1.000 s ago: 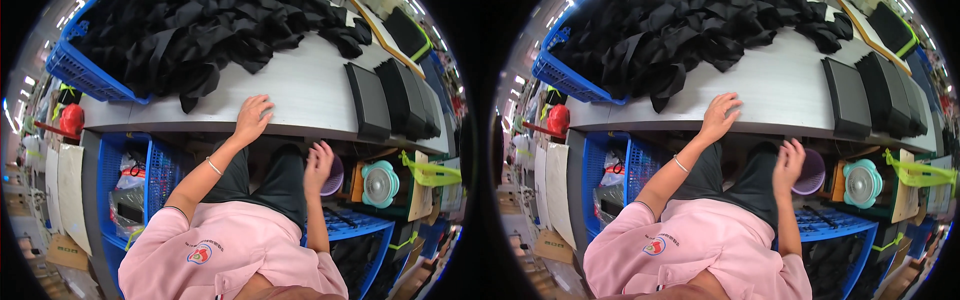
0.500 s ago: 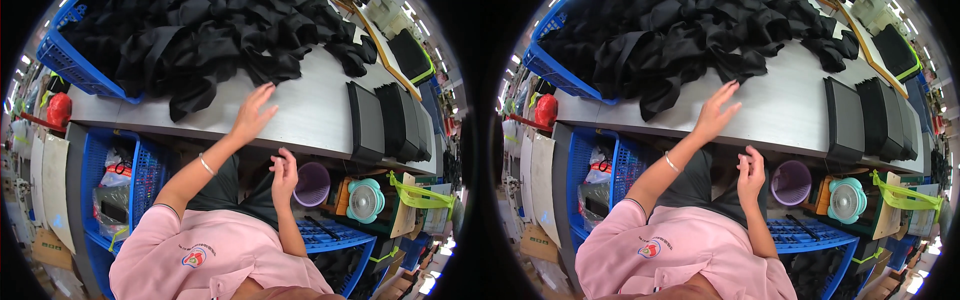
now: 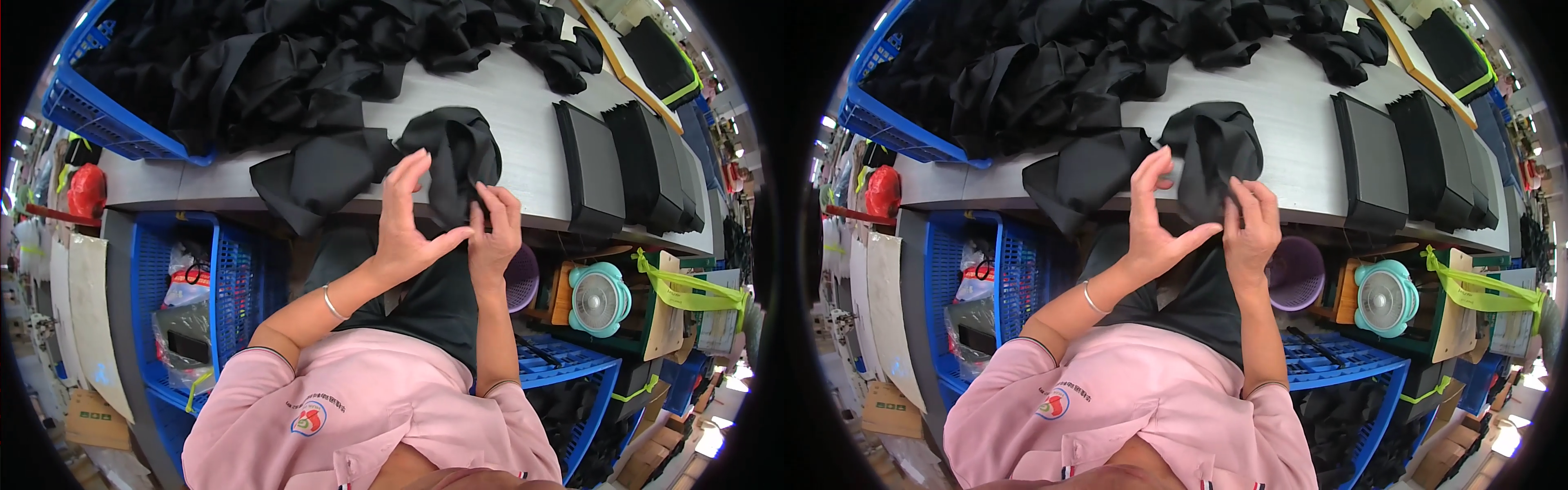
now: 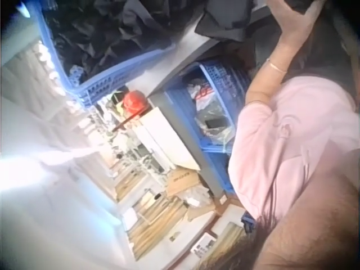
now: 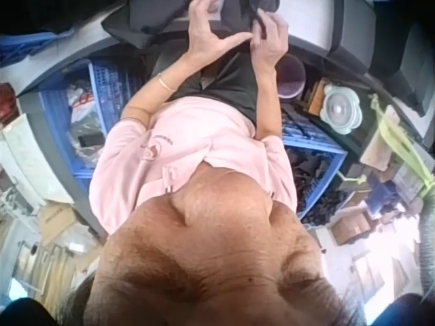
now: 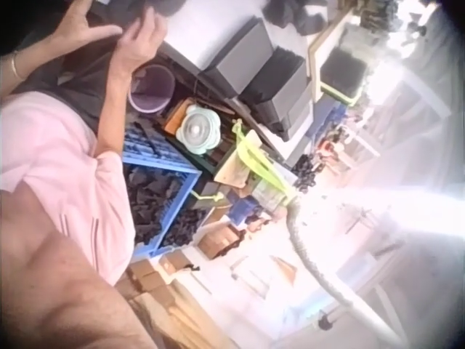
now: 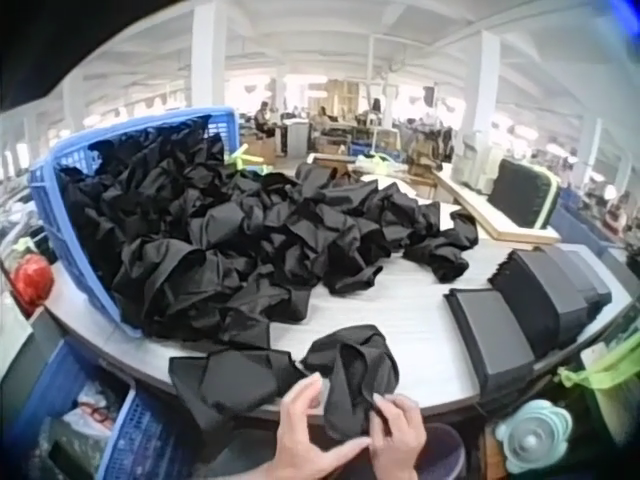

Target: Inspecting and sorting black fabric components at a workbench in a factory setting.

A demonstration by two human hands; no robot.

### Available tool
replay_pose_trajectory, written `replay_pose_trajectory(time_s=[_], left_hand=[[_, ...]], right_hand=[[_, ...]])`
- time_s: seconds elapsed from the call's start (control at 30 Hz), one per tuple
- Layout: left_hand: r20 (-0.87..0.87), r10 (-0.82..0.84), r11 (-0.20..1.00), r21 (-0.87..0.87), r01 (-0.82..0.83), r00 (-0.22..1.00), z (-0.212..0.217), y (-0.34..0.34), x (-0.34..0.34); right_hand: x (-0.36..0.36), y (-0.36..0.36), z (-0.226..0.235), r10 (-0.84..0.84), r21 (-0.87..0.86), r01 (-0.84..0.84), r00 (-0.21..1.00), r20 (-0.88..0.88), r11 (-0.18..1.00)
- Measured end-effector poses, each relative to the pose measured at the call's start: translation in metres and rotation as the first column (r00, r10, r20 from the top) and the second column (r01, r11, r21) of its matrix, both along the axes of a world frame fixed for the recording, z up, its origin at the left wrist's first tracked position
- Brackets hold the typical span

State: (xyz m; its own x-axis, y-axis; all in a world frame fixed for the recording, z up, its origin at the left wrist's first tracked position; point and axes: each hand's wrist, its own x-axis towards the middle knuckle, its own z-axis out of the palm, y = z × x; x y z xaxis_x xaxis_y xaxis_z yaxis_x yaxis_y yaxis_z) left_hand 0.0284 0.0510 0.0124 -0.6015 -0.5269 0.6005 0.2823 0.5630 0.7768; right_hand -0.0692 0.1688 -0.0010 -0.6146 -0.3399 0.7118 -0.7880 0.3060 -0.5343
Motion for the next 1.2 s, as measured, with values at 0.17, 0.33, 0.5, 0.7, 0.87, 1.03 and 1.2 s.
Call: replay_pose_trajectory(time_s=[0.17, 0.33, 0.5, 0.7, 0.87, 1.03, 1.2], left_hand=[[0.173, 0.127, 0.991, 0.013, -0.131, 0.977, -0.006, -0.013, -0.022], [0.154, -0.238, 0.932, 0.313, 0.181, 0.959, -0.046, -0.045, -0.05], [0.315, -0.49, 0.864, 0.298, 0.406, 0.813, -0.049, -0.08, -0.077], [0.316, -0.499, 0.866, 0.215, 0.451, 0.807, -0.043, -0.087, -0.084], [0.176, -0.398, 0.898, -0.125, 0.422, 0.9, -0.04, -0.079, -0.078], [0.173, -0.471, 0.853, -0.159, 0.497, 0.865, -0.038, -0.085, -0.087], [0.159, -0.525, 0.738, -0.404, 0.54, 0.836, -0.046, -0.108, -0.126]], right_hand=[[0.019, 0.017, -0.009, 0.064, 0.029, -0.072, 0.974, 0.217, 0.997], [0.017, 0.03, -0.01, -0.154, 0.025, 0.152, 0.974, 0.164, 0.988], [0.033, 0.028, -0.012, -0.034, 0.141, 0.069, 0.97, -0.241, 0.988], [0.023, -0.006, -0.025, 0.164, 0.223, -0.141, 0.983, -0.088, 0.965], [0.006, -0.02, -0.028, -0.037, 0.462, 0.136, 0.976, -0.216, 0.877], [-0.012, -0.024, -0.026, -0.059, 0.558, 0.188, 0.969, -0.241, 0.808], [-0.033, -0.022, -0.024, -0.174, 0.564, 0.248, 0.968, -0.182, 0.788]])
